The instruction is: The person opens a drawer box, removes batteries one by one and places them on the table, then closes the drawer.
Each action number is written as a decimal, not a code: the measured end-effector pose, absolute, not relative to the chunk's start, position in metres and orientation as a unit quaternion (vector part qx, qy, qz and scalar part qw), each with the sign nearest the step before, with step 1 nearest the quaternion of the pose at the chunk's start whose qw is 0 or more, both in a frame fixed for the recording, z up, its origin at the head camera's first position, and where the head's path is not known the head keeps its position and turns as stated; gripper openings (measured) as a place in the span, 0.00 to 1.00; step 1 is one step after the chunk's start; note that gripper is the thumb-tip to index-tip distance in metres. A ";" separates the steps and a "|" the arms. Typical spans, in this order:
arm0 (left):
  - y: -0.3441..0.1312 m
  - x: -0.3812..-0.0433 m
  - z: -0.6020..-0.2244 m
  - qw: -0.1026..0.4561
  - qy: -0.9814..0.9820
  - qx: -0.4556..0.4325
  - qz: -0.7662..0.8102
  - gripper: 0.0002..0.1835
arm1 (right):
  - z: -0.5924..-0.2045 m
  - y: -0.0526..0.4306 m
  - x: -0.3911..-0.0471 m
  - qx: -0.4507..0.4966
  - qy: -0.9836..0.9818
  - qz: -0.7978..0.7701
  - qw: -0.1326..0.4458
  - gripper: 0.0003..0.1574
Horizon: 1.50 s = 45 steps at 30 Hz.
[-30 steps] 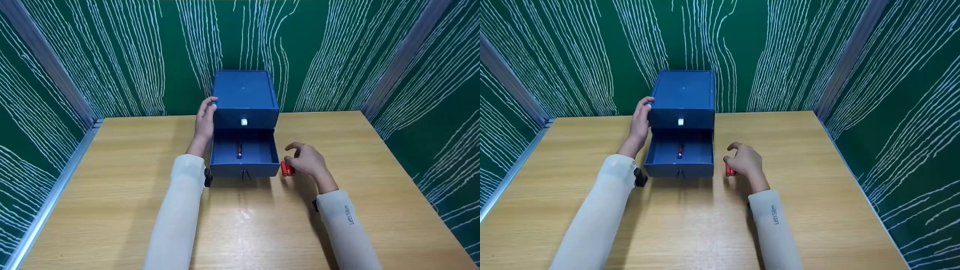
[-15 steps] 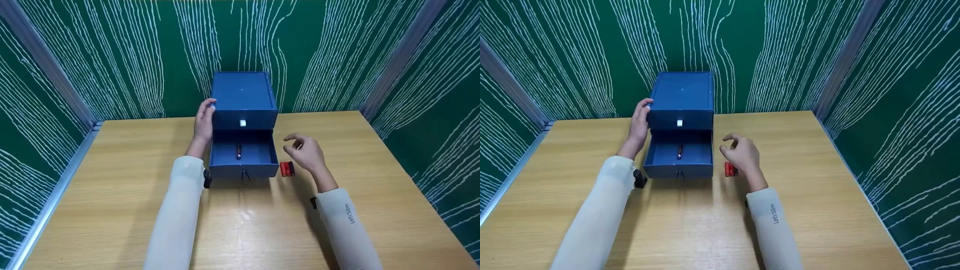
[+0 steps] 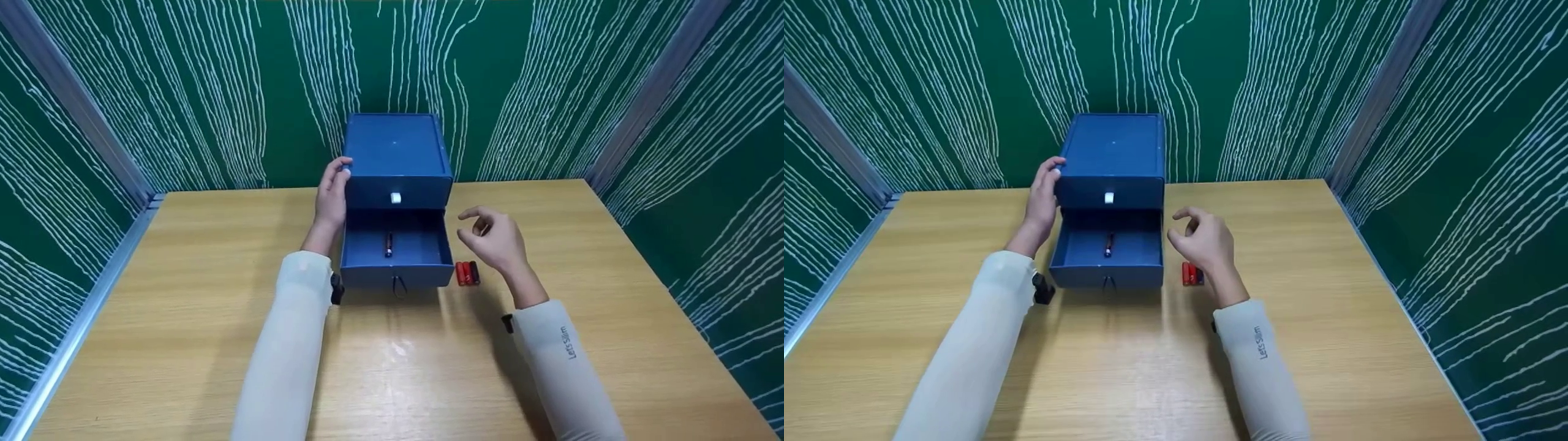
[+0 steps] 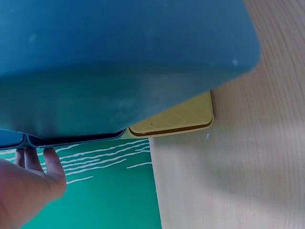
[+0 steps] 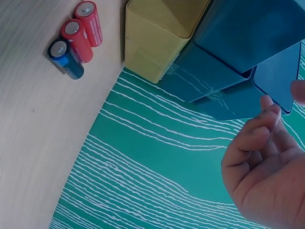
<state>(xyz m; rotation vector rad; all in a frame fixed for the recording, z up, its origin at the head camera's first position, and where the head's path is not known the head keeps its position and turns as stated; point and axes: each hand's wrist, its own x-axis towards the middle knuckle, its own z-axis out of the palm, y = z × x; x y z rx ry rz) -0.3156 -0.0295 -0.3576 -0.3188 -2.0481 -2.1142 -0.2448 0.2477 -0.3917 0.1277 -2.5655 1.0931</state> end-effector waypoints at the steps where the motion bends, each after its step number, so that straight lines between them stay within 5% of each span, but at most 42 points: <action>1: -0.030 -0.316 -0.357 0.091 -0.689 -0.108 -0.711 0.17 | -0.392 0.247 -0.245 0.049 -0.904 0.388 0.176 0.09; 17: -0.031 -0.335 -0.377 0.116 -0.699 -0.116 -0.696 0.15 | -0.380 0.228 -0.244 0.085 -0.888 0.417 0.173 0.11; 45: -0.029 -0.315 -0.356 0.105 -0.682 -0.115 -0.715 0.17 | -0.372 0.199 -0.246 0.166 -0.898 0.382 0.141 0.14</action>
